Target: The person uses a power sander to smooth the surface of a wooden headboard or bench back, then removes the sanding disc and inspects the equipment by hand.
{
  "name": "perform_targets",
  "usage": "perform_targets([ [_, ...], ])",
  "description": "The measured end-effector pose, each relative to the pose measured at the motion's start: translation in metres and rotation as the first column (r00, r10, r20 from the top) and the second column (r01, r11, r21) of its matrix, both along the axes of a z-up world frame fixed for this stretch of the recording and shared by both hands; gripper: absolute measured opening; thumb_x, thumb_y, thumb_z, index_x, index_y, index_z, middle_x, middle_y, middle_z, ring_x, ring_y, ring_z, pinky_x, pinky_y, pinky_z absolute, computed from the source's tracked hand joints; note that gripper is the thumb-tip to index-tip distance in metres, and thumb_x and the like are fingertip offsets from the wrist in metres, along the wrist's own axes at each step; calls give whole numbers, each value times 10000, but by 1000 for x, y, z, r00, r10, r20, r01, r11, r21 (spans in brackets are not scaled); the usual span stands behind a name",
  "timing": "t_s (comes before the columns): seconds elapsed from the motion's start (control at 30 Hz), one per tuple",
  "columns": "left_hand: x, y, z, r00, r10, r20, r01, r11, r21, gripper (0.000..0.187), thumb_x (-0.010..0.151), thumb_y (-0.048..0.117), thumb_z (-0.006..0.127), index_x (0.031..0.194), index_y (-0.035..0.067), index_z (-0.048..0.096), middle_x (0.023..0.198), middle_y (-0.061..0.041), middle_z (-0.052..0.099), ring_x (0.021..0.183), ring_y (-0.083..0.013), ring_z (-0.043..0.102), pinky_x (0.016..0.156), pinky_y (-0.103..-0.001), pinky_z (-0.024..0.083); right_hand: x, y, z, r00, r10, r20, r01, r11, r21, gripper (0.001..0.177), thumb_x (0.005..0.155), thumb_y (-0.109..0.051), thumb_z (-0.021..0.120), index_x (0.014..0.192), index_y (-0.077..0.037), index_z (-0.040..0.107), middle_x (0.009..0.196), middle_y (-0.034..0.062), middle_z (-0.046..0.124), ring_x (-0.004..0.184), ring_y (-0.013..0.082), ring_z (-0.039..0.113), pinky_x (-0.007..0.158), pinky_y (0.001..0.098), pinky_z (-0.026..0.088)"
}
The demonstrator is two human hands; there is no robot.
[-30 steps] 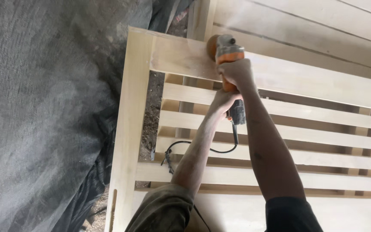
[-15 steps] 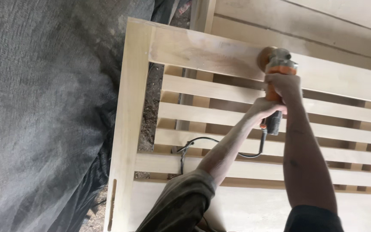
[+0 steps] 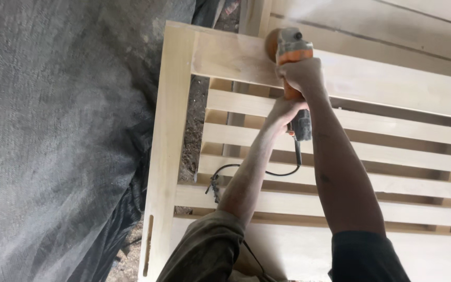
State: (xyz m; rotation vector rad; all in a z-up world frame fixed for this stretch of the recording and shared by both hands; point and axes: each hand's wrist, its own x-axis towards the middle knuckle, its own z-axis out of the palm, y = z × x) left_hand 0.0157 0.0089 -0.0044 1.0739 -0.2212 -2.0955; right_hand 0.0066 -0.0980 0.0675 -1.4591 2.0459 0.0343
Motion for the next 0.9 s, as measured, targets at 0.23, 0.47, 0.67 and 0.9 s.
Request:
perform_targets([
  [0.23, -41, -4, -3, 999, -6, -52, 5, 1000, -14, 478, 701, 188, 809, 1095, -21, 639, 868, -92, 711, 749, -184, 693, 677, -369, 587, -40, 3, 8, 997, -33, -75, 36, 998, 43, 401, 692, -192, 841, 1041, -21, 745, 930, 90, 743, 835, 206, 724, 740, 357, 607],
  [0.47, -45, -11, 17, 993, -52, -107, 46, 998, -53, 364, 692, 141, 791, 1005, -7, 679, 829, -119, 720, 718, -199, 698, 646, -360, 586, -70, -7, 8, 994, -104, -37, 103, 994, -25, 470, 692, -198, 890, 1084, -9, 714, 1008, 102, 732, 865, 185, 714, 768, 319, 606],
  [0.67, -6, -3, 3, 997, 34, -66, -38, 998, -55, 397, 699, 148, 777, 1037, -12, 646, 784, -115, 702, 646, -214, 691, 607, -385, 585, -29, -8, -26, 991, 98, 93, -87, 989, -118, 361, 734, -166, 823, 1052, -25, 724, 897, 70, 736, 757, 161, 711, 663, 328, 601],
  [0.9, -24, -14, 3, 997, 54, -56, -54, 999, 0, 462, 800, 236, 780, 1116, -36, 582, 834, -93, 656, 709, -215, 656, 649, -448, 560, -36, -12, -7, 998, -65, 15, 65, 998, 8, 406, 721, -179, 847, 1033, 32, 696, 900, 115, 744, 774, 185, 727, 686, 332, 627],
])
